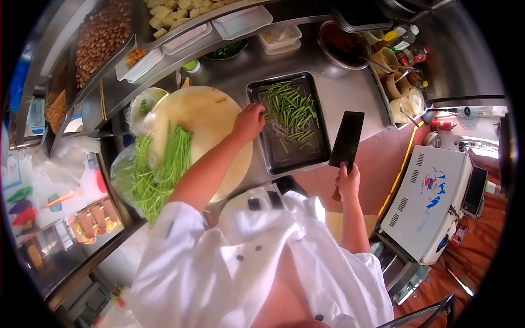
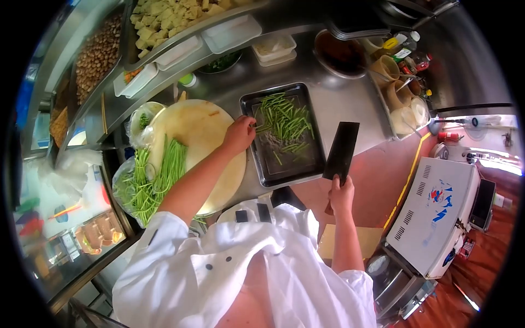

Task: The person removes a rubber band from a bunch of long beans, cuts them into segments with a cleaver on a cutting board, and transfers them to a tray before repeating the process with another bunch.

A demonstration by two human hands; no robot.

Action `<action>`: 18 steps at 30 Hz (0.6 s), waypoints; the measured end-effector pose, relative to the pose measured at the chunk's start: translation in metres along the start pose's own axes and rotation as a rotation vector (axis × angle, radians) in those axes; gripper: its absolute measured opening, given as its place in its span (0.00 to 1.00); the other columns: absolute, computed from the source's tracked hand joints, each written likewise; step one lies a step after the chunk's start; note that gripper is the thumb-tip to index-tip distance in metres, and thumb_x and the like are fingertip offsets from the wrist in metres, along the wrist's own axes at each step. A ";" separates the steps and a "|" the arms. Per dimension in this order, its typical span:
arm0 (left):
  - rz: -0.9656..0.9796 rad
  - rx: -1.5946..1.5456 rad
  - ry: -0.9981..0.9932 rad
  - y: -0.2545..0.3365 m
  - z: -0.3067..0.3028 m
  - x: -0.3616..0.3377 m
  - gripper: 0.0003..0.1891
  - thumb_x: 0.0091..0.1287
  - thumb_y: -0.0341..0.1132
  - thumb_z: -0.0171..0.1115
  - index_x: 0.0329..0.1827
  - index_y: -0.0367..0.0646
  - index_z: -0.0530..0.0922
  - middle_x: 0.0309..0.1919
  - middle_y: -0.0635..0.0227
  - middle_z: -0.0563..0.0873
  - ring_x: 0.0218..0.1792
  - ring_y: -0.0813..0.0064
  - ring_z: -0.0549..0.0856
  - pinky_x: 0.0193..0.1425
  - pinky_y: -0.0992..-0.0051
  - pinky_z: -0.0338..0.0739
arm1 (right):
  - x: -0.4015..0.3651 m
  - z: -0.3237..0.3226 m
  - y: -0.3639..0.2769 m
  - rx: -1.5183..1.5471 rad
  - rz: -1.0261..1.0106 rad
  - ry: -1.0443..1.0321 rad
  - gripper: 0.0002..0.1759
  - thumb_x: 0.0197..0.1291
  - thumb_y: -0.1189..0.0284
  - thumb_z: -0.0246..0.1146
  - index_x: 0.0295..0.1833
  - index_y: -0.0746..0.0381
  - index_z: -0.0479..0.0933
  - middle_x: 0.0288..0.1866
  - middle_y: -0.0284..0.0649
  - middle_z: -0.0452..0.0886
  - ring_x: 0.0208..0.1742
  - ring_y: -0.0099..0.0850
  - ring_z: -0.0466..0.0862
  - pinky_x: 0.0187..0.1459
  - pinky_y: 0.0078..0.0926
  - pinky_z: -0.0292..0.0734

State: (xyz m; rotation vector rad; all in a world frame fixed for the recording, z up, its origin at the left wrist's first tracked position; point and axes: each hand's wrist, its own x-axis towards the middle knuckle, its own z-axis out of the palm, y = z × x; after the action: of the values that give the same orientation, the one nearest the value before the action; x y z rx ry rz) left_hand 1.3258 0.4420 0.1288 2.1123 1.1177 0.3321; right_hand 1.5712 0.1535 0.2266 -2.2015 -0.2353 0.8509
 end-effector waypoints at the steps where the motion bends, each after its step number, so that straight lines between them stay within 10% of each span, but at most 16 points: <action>1: -0.016 -0.074 0.032 0.006 -0.003 -0.002 0.14 0.64 0.31 0.67 0.52 0.42 0.81 0.53 0.56 0.85 0.52 0.51 0.86 0.54 0.55 0.82 | -0.003 -0.001 -0.003 -0.015 0.000 0.001 0.11 0.78 0.68 0.60 0.47 0.67 0.76 0.21 0.37 0.76 0.18 0.25 0.75 0.22 0.27 0.69; 6: 0.091 0.388 0.334 -0.081 -0.088 -0.064 0.31 0.63 0.44 0.73 0.67 0.39 0.76 0.63 0.49 0.81 0.65 0.46 0.80 0.68 0.50 0.74 | -0.009 0.014 0.005 -0.163 -0.086 -0.114 0.15 0.76 0.64 0.62 0.47 0.68 0.76 0.27 0.45 0.81 0.26 0.37 0.81 0.32 0.36 0.76; 11: -0.554 0.769 -0.052 -0.166 -0.178 -0.173 0.65 0.53 0.75 0.72 0.82 0.33 0.58 0.76 0.40 0.67 0.79 0.44 0.66 0.82 0.52 0.60 | -0.038 0.066 -0.017 -0.364 -0.257 -0.283 0.19 0.74 0.60 0.64 0.45 0.69 0.76 0.31 0.51 0.82 0.34 0.45 0.85 0.40 0.42 0.79; 14: -0.612 0.582 -0.273 -0.152 -0.192 -0.200 0.73 0.48 0.81 0.71 0.83 0.29 0.55 0.79 0.40 0.64 0.80 0.43 0.64 0.84 0.53 0.58 | -0.057 0.098 -0.040 -0.286 -0.264 -0.473 0.19 0.74 0.60 0.64 0.45 0.69 0.76 0.31 0.51 0.83 0.34 0.46 0.85 0.39 0.44 0.79; 18: -0.520 0.679 -0.097 -0.161 -0.154 -0.214 0.69 0.47 0.78 0.74 0.78 0.25 0.61 0.76 0.39 0.66 0.79 0.40 0.63 0.82 0.52 0.60 | -0.066 0.144 -0.053 -0.395 -0.426 -0.558 0.20 0.73 0.60 0.65 0.43 0.69 0.75 0.32 0.55 0.84 0.35 0.57 0.84 0.41 0.47 0.79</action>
State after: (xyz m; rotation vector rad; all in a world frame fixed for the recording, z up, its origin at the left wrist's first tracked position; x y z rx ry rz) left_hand 1.0201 0.4026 0.1477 2.2299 1.8399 -0.4532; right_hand 1.4334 0.2478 0.2263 -2.0821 -1.1835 1.2249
